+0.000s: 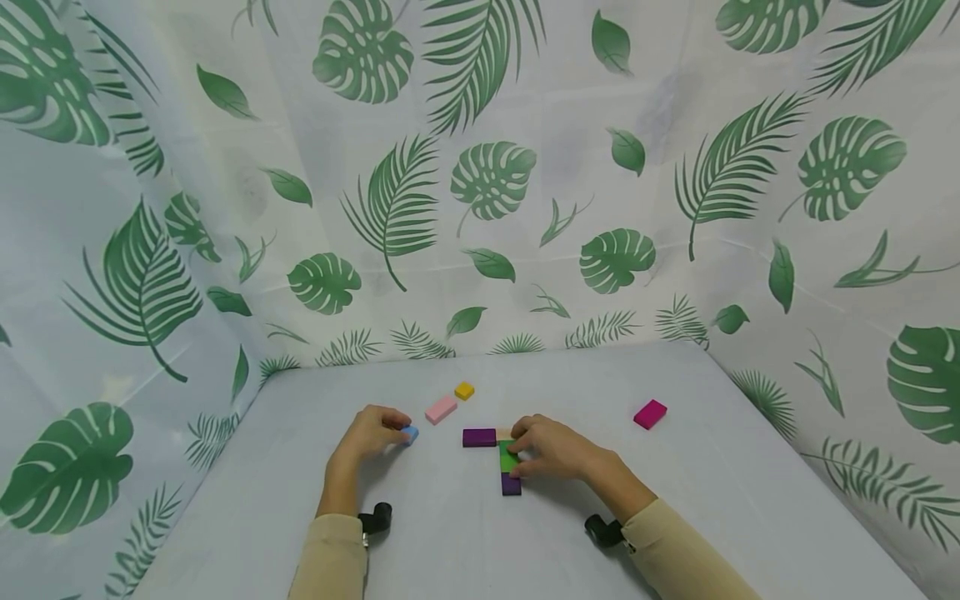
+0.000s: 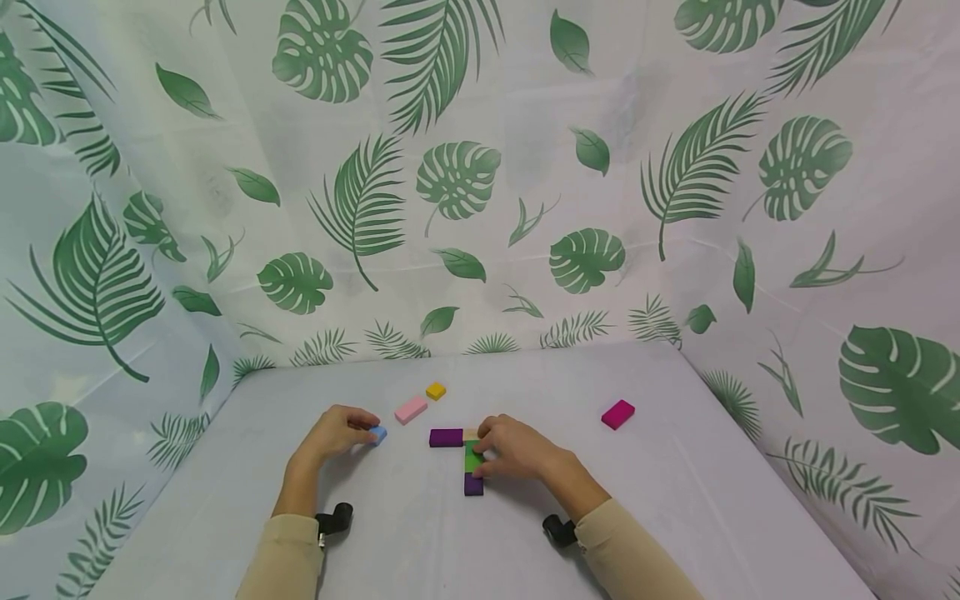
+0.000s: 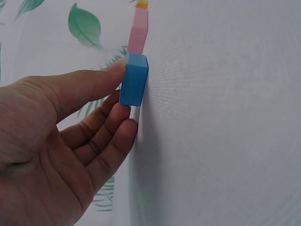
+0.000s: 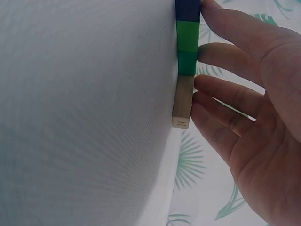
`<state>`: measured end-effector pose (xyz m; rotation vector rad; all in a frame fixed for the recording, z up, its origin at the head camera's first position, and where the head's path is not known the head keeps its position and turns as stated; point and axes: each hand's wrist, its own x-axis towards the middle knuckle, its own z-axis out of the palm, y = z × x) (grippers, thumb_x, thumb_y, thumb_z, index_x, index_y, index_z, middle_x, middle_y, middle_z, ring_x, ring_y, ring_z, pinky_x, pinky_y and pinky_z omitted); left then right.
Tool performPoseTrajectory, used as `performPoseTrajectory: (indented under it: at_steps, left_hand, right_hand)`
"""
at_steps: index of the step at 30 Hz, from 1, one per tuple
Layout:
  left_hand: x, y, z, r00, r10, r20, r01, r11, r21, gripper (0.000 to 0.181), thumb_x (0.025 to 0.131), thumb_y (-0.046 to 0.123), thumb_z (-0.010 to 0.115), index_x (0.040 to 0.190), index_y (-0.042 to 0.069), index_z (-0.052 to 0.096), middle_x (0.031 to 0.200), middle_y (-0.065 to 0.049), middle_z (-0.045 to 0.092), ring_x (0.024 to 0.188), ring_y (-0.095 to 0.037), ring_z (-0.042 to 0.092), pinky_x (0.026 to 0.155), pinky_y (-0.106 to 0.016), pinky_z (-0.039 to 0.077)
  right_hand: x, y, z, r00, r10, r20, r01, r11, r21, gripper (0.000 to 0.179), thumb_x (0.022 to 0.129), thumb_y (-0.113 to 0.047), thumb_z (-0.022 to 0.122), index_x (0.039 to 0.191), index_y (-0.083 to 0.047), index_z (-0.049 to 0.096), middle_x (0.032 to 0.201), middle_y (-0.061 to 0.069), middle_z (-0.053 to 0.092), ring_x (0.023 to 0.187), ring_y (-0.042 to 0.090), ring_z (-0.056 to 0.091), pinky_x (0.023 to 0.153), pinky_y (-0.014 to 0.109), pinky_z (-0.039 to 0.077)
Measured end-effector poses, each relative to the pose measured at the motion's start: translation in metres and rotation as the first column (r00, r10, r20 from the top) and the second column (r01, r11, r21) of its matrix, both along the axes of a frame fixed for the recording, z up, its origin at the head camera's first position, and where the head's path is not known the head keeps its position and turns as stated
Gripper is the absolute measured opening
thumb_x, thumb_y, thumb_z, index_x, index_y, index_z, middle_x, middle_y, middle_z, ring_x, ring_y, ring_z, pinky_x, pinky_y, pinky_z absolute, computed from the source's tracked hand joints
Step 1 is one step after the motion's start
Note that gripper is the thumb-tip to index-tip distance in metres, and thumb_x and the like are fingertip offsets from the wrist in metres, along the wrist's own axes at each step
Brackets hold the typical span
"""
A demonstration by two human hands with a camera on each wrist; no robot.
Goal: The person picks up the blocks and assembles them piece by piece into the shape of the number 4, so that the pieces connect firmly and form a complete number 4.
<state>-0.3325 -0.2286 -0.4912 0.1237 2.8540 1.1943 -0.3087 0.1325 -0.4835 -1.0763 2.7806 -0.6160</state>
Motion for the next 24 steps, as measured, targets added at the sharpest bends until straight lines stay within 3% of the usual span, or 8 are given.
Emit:
performPoseTrajectory:
  at_steps: [24]
  left_hand:
    - [-0.004, 0.014, -0.002, 1.0, -0.007, 0.01, 0.007, 1.0, -0.026, 0.021, 0.089, 0.012, 0.082, 0.11, 0.011, 0.079, 0.104, -0.002, 0.075, 0.097, -0.019, 0.067, 0.088, -0.042, 0.056]
  right_hand:
    - [-0.002, 0.0, -0.002, 1.0, -0.006, 0.003, 0.006, 1.0, -0.002, 0.046, 0.087, -0.041, 0.084, 0.121, -0.01, 0.079, 0.133, 0.009, 0.066, 0.126, 0.027, 0.059, 0.108, 0.048, 0.049]
